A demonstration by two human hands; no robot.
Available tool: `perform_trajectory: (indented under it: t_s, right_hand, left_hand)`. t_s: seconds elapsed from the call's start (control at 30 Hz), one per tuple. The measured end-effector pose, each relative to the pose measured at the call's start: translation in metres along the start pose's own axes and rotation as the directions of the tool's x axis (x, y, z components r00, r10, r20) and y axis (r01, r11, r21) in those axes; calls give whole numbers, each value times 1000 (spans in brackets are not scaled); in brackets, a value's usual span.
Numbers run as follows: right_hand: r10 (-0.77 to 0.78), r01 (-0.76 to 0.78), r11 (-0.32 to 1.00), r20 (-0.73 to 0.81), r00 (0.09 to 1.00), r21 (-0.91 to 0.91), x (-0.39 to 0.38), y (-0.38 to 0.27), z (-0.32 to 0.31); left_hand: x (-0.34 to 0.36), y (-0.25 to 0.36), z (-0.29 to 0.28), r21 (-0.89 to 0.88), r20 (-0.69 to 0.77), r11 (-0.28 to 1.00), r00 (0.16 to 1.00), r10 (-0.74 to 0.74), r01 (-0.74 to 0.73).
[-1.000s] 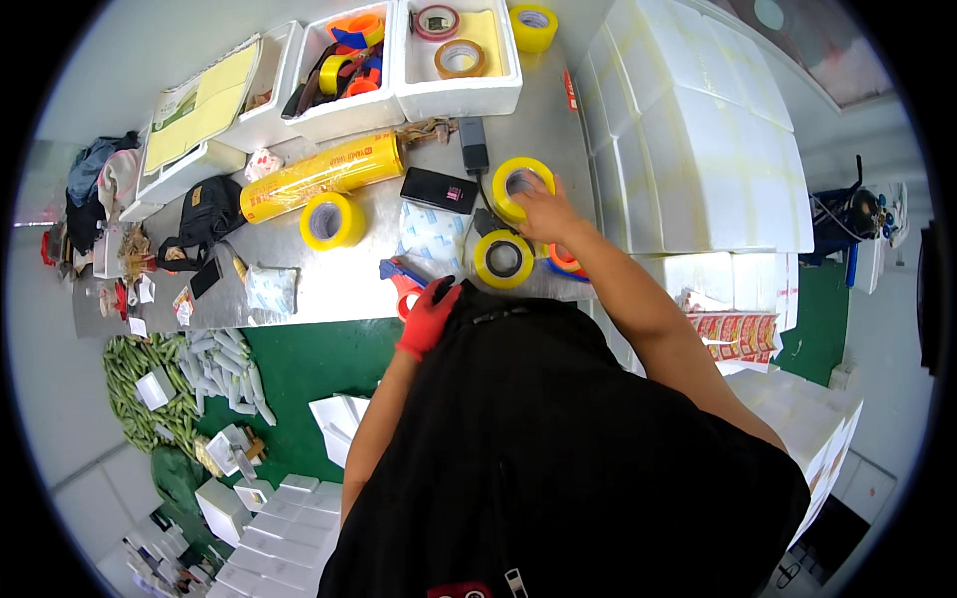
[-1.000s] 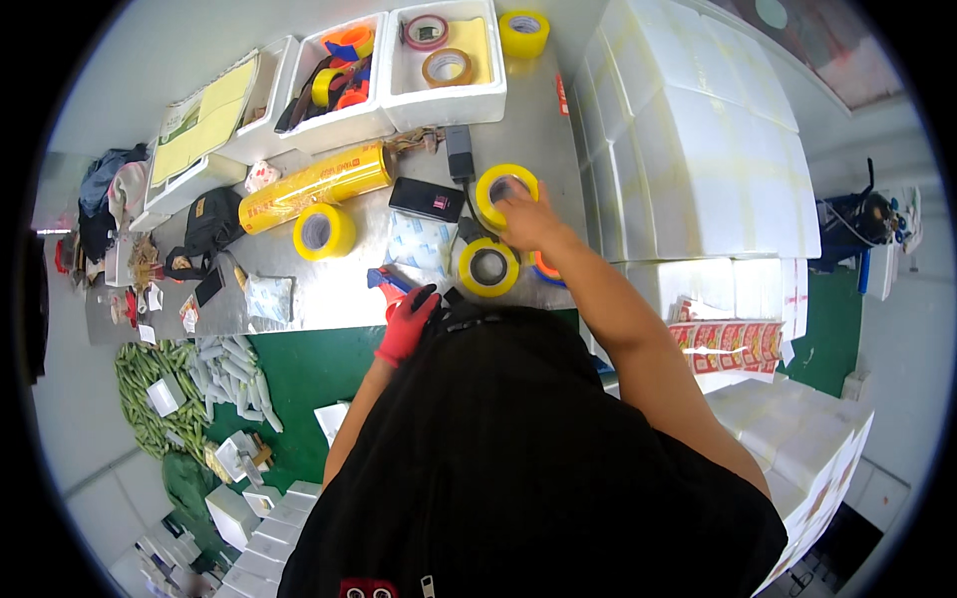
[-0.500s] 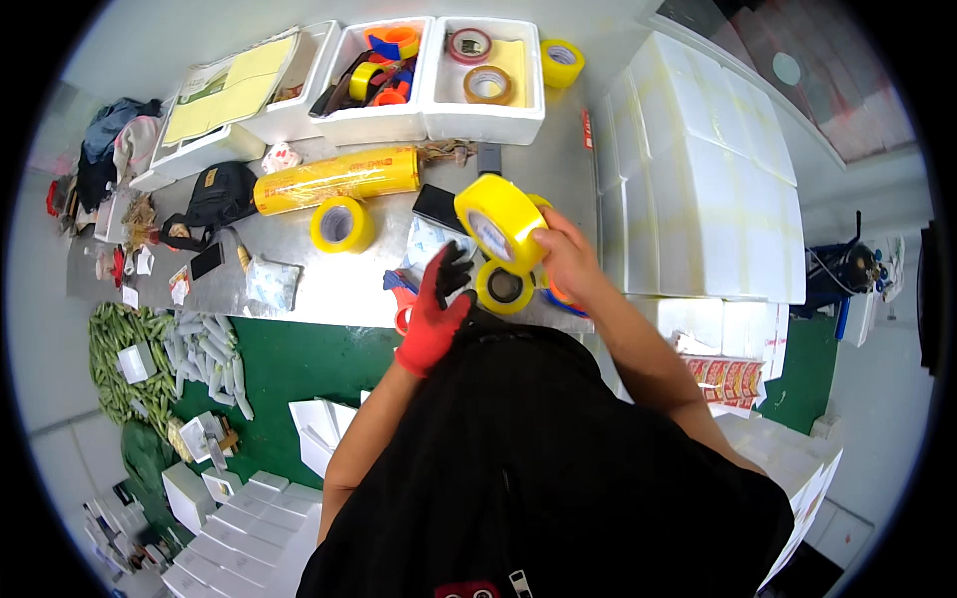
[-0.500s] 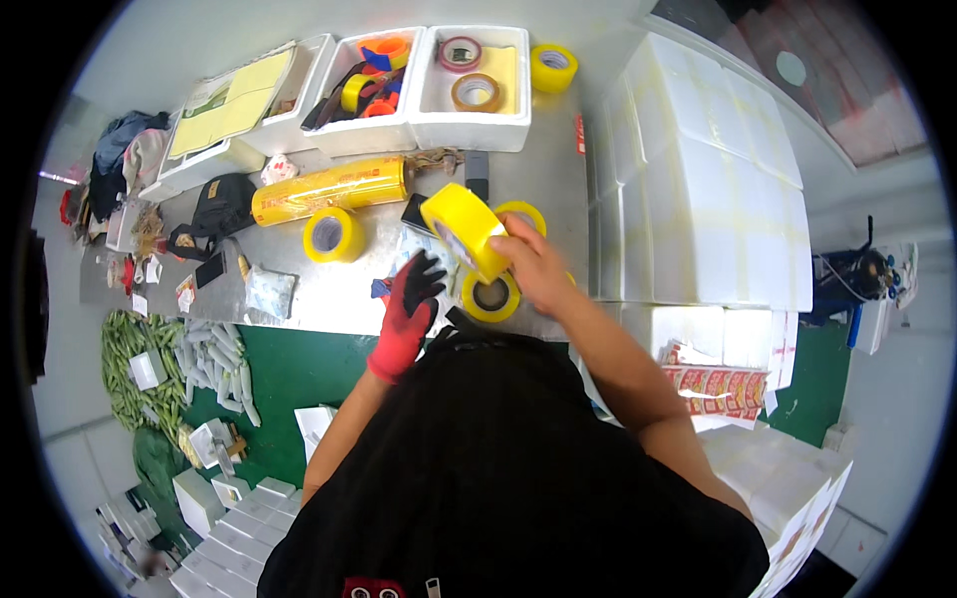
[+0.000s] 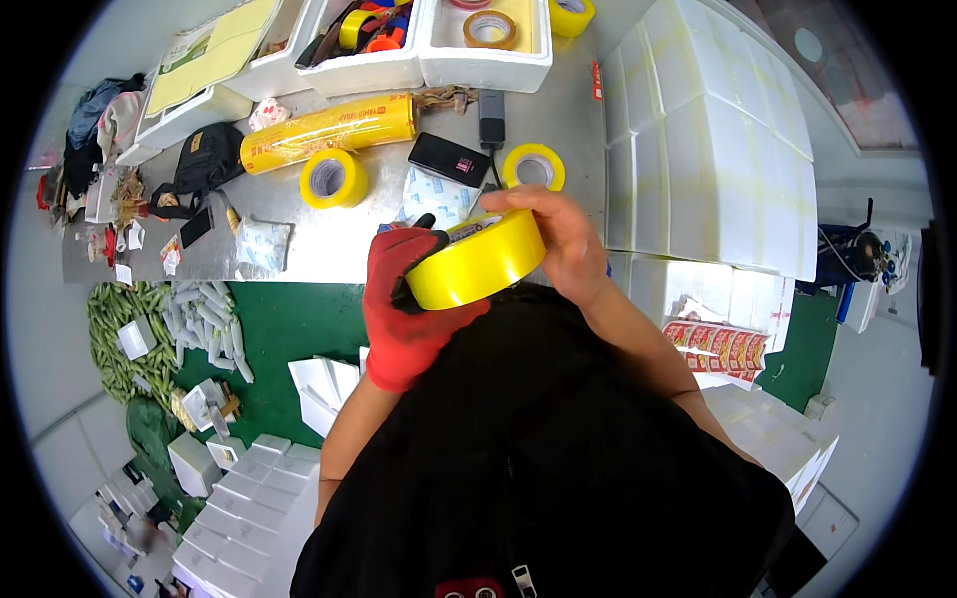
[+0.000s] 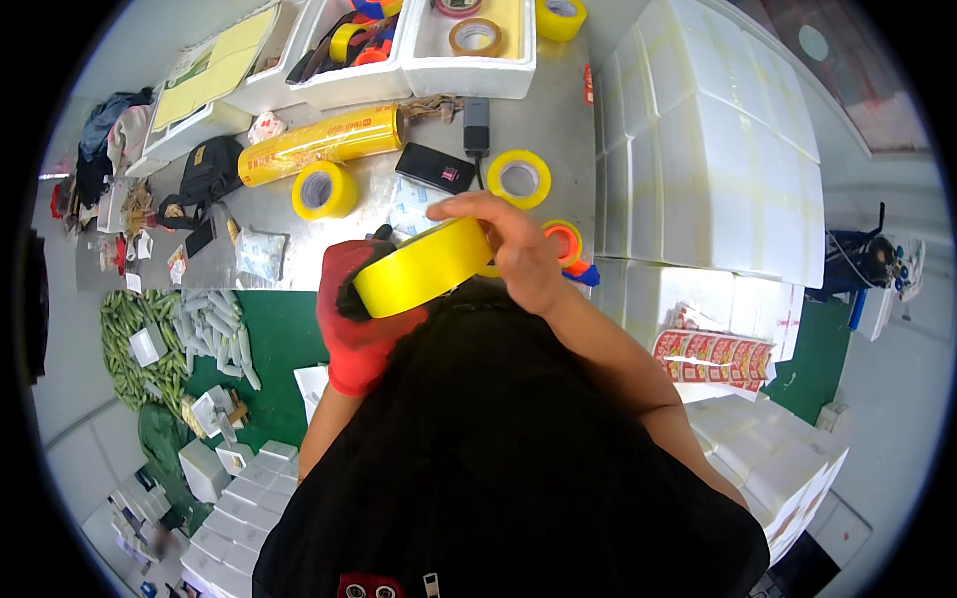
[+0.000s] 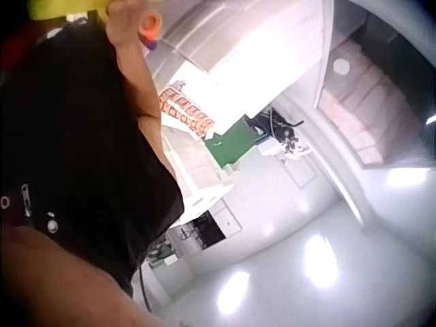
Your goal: The person prepares a tape dispenser and applies yellow packing tape to secure the lids of multiple white polystyrene foam boxes filled with produce, placing each box on a low rotating turntable to facilitate taping all sides.
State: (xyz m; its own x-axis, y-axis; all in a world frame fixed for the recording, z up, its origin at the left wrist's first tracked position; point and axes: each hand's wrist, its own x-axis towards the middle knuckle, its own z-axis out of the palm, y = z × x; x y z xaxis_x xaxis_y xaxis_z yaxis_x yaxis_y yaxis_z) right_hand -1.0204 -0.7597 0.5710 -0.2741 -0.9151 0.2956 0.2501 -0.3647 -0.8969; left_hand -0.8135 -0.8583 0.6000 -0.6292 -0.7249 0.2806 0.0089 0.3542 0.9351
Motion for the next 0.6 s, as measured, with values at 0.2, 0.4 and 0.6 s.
perform_trajectory:
  t_s: [0.2, 0.4, 0.6]
  right_hand:
    - [-196, 234, 945, 177, 965, -229, 5, 10, -2]
    - [-103, 110, 893, -40, 994, 437, 3, 12, 15]
    - [-195, 200, 974, 61, 979, -104, 2, 3, 7]
  left_hand:
    - [3, 20, -2, -154, -31, 986, 997, -73, 68]
    - [-1, 6, -12, -139, 187, 985, 979, -76, 103]
    - [0, -5, 4, -167, -16, 986, 999, -32, 29]
